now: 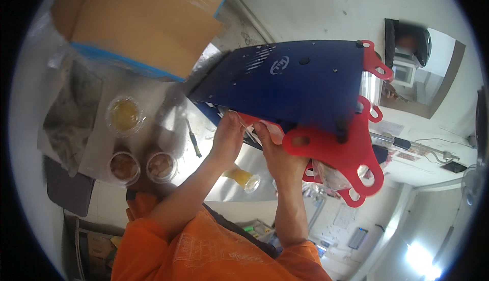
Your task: The person assembles a blue and red appliance on a metal countertop. They use a screwdriver to tighten screws on the blue housing, attach a clear plastic cover, and secure a red handle. The person repeatedly adjusts the device's orientation to access different screw locations.
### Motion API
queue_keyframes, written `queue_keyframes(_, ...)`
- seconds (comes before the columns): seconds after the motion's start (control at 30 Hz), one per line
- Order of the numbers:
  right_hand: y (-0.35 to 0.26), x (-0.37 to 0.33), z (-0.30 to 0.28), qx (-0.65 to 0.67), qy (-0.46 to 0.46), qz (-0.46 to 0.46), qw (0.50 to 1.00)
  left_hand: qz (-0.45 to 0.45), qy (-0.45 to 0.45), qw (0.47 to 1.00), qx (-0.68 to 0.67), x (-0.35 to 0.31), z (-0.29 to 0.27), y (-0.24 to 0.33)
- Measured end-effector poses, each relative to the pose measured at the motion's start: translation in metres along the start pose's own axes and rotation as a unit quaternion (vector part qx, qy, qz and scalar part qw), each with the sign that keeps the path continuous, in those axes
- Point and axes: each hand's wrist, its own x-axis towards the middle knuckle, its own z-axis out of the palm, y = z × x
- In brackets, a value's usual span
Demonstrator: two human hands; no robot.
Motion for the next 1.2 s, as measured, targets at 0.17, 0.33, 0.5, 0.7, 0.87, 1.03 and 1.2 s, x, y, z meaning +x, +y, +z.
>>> queue_keyframes(0.17,-0.009,0.014,-0.004,0.207,-0.097,0.188,0.955,-0.058,0.034,0.961,0.269,0.014,-0.005,0.017)
queue_keyframes(0.33,-0.011,0.014,-0.007,0.258,-0.105,0.246,0.928,-0.199,-0.029,0.958,0.205,0.02,-0.016,0.025)
queue_keyframes(0.5,0.015,-0.015,-0.006,0.096,-0.085,0.054,0.99,-0.215,-0.009,0.976,0.023,0.013,-0.016,0.023)
queue_keyframes(0.7,0.013,-0.003,0.004,0.037,-0.099,0.015,0.994,-0.234,0.047,0.967,-0.086,0.002,-0.014,0.013)
queue_keyframes(0.87,0.002,0.004,0.003,0.01,-0.11,0.039,0.993,-0.271,0.005,0.933,-0.235,0.009,-0.011,0.027)
queue_keyframes(1.03,0.01,0.003,0.022,0.029,-0.117,0.014,0.993,-0.249,-0.036,0.964,-0.089,-0.005,-0.034,0.009)
queue_keyframes(1.2,0.002,0.001,0.014,0.007,-0.124,0.034,0.992,-0.351,-0.009,0.917,-0.19,0.0,-0.027,0.035)
